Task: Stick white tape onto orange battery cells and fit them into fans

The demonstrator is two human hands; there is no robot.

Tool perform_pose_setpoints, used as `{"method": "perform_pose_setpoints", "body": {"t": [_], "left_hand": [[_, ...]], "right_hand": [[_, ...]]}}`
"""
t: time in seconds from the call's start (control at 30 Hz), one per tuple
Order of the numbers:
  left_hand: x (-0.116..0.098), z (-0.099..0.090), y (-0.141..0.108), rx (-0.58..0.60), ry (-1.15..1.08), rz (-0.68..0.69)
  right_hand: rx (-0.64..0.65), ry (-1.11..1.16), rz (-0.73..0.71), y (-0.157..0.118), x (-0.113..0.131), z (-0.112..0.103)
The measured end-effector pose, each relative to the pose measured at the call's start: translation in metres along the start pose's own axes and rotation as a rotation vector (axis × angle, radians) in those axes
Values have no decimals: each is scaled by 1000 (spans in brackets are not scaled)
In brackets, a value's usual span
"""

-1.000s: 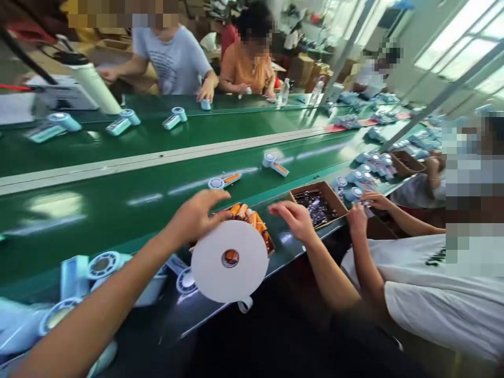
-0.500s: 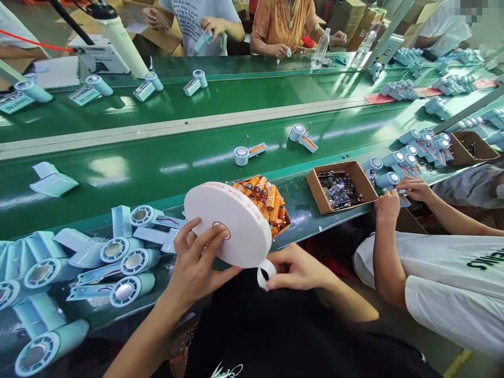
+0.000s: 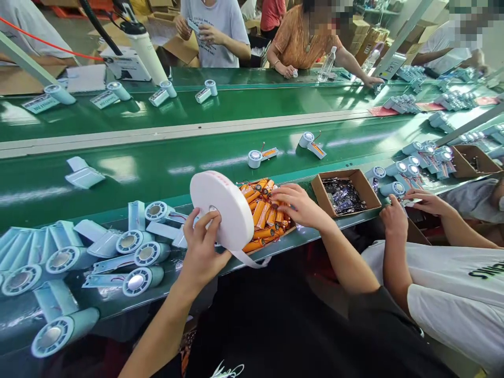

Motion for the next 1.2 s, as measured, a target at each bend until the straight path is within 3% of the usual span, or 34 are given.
{"method": "perform_pose_setpoints", "body": {"t": [0.13, 0.2, 0.33, 0.47, 0.7, 0.8, 0.93, 1.0, 1.1, 1.2], "left_hand": [[-5, -1, 0, 2, 44, 63], [-6, -3, -1, 14, 95, 102], [-8, -6, -3, 53, 187, 144], [-11, -8, -3, 54, 233, 163], [-16, -9, -2, 42, 307, 194], [-17, -10, -4, 42, 365, 199], [-19, -11, -4, 82, 413, 190], [-22, -12, -2, 59, 420, 152], [-34, -6, -5, 3, 352, 63], [-56, 10, -24, 29, 189, 9]], "right_hand": [[-507, 531, 236, 3, 0, 5], [-574, 779, 304, -1, 13, 10], [-417, 925, 270, -9, 48, 12], [-278, 695, 212, -16, 65, 8], [-90, 429, 240, -14, 68, 11], [-2, 408, 255, -14, 64, 5], [4, 486, 324, -18, 53, 7], [-118, 602, 339, -19, 53, 21], [-583, 766, 331, -21, 53, 45], [-864, 870, 327, -18, 41, 39]]}}
Point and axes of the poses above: each hand's wrist, its own y-axis towards the middle knuckle, its own z-axis out of the palm, x = y × z, the point moved 3 cm from there along y, towards the middle knuckle, and after that the axes turned 9 degrees about -z, right-handed, at the moved point
